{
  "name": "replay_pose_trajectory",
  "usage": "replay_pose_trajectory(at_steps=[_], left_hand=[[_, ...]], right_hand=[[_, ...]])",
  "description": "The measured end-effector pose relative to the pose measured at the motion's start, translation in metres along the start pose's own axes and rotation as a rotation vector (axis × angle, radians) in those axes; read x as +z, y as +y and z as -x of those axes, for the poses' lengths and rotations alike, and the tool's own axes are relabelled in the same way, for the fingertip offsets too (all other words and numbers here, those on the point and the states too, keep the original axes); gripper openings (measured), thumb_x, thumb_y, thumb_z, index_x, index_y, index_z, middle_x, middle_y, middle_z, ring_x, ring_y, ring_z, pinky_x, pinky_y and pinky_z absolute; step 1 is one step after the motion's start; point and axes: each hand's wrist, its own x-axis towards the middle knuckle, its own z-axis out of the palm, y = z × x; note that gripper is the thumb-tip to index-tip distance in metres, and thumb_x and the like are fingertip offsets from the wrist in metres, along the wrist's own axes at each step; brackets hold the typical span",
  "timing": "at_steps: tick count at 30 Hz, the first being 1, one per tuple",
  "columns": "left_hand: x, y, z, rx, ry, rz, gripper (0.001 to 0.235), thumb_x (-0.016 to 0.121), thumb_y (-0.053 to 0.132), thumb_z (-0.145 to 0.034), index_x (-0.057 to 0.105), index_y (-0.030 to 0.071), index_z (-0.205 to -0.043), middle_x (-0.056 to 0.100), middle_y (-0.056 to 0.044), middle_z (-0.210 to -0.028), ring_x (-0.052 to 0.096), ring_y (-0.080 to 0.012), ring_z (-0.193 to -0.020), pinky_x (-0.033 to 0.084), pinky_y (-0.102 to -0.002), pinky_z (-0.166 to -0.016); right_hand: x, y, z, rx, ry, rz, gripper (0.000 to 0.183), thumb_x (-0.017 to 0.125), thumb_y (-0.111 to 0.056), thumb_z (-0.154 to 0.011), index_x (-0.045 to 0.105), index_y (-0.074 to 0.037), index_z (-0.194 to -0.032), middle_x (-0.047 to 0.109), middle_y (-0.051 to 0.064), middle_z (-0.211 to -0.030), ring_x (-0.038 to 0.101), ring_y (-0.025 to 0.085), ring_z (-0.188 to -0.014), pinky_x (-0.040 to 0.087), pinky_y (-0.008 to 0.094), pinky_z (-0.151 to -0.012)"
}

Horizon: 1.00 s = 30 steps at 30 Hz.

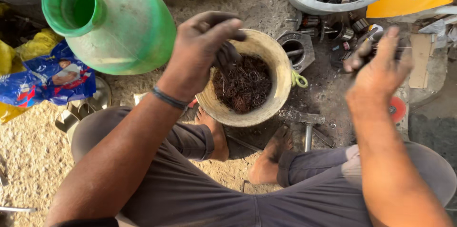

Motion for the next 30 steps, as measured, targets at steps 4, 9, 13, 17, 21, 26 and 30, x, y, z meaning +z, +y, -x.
replay_pose_trajectory(at_steps=[4, 9, 13, 17, 21, 26, 30], left_hand=[[-0.004, -0.012, -0.006, -0.025, -0.069, 0.271, 0.047, 0.060, 0.004, -0.093, 0.054, -0.011, -0.137, 0.069, -0.019, -0.114, 0.071, -0.0253, -0.098, 0.061, -0.035, -0.083], [0.011, -0.016, 0.007, 0.095, -0.293, 0.138, 0.067, 0.053, -0.010, -0.081, 0.049, -0.003, -0.147, 0.062, -0.016, -0.134, 0.066, -0.0210, -0.118, 0.056, -0.037, -0.108], [0.014, -0.018, 0.015, 0.215, -0.414, 0.009, 0.068, 0.056, -0.012, -0.084, 0.050, -0.001, -0.151, 0.060, -0.011, -0.141, 0.063, -0.0165, -0.124, 0.051, -0.033, -0.115], [0.022, -0.025, 0.014, 0.158, -0.474, 0.024, 0.066, 0.063, -0.011, -0.087, 0.052, 0.000, -0.151, 0.062, -0.012, -0.136, 0.061, -0.0153, -0.124, 0.050, -0.034, -0.114], [0.026, -0.032, 0.012, 0.369, -0.425, -0.197, 0.062, 0.070, -0.010, -0.085, 0.056, 0.000, -0.145, 0.061, -0.010, -0.142, 0.059, -0.0148, -0.131, 0.048, -0.033, -0.117], [0.030, -0.045, 0.011, 0.325, -0.410, -0.281, 0.059, 0.072, -0.007, -0.091, 0.056, 0.002, -0.147, 0.068, -0.008, -0.131, 0.065, -0.0134, -0.120, 0.056, -0.031, -0.107], [0.032, -0.047, 0.010, 0.280, -0.443, -0.246, 0.061, 0.073, -0.005, -0.092, 0.054, 0.005, -0.149, 0.069, -0.008, -0.132, 0.066, -0.0128, -0.121, 0.059, -0.031, -0.107]], right_hand=[[0.004, 0.009, 0.024, -0.224, -0.162, 0.751, 0.038, 0.056, -0.033, -0.121, 0.071, -0.003, -0.103, 0.065, 0.012, -0.083, 0.057, 0.015, -0.062, 0.047, 0.034, -0.061], [0.049, 0.012, 0.046, -0.496, -0.657, 1.040, 0.048, 0.087, -0.024, -0.077, 0.071, 0.001, -0.114, 0.075, 0.017, -0.099, 0.073, 0.024, -0.081, 0.057, 0.035, -0.072], [0.052, -0.010, 0.054, -0.323, -0.636, 0.759, 0.034, 0.080, -0.016, -0.090, 0.070, -0.001, -0.118, 0.078, 0.011, -0.100, 0.076, 0.015, -0.087, 0.061, 0.029, -0.077], [0.049, -0.015, 0.063, -0.284, -0.619, 0.607, 0.036, 0.078, -0.015, -0.091, 0.068, 0.002, -0.121, 0.077, 0.010, -0.100, 0.074, 0.014, -0.091, 0.060, 0.028, -0.078], [0.050, -0.004, 0.067, -0.175, -0.551, 0.508, 0.036, 0.076, -0.010, -0.093, 0.066, 0.002, -0.125, 0.075, 0.009, -0.103, 0.072, 0.012, -0.095, 0.061, 0.027, -0.081], [0.046, 0.001, 0.069, -0.155, -0.506, 0.521, 0.021, 0.074, -0.004, -0.095, 0.069, 0.000, -0.115, 0.077, 0.009, -0.100, 0.076, 0.011, -0.092, 0.065, 0.025, -0.078], [0.042, -0.007, 0.069, -0.272, -0.526, 0.575, 0.018, 0.074, -0.004, -0.094, 0.070, 0.001, -0.111, 0.077, 0.010, -0.097, 0.077, 0.012, -0.089, 0.064, 0.025, -0.076]])
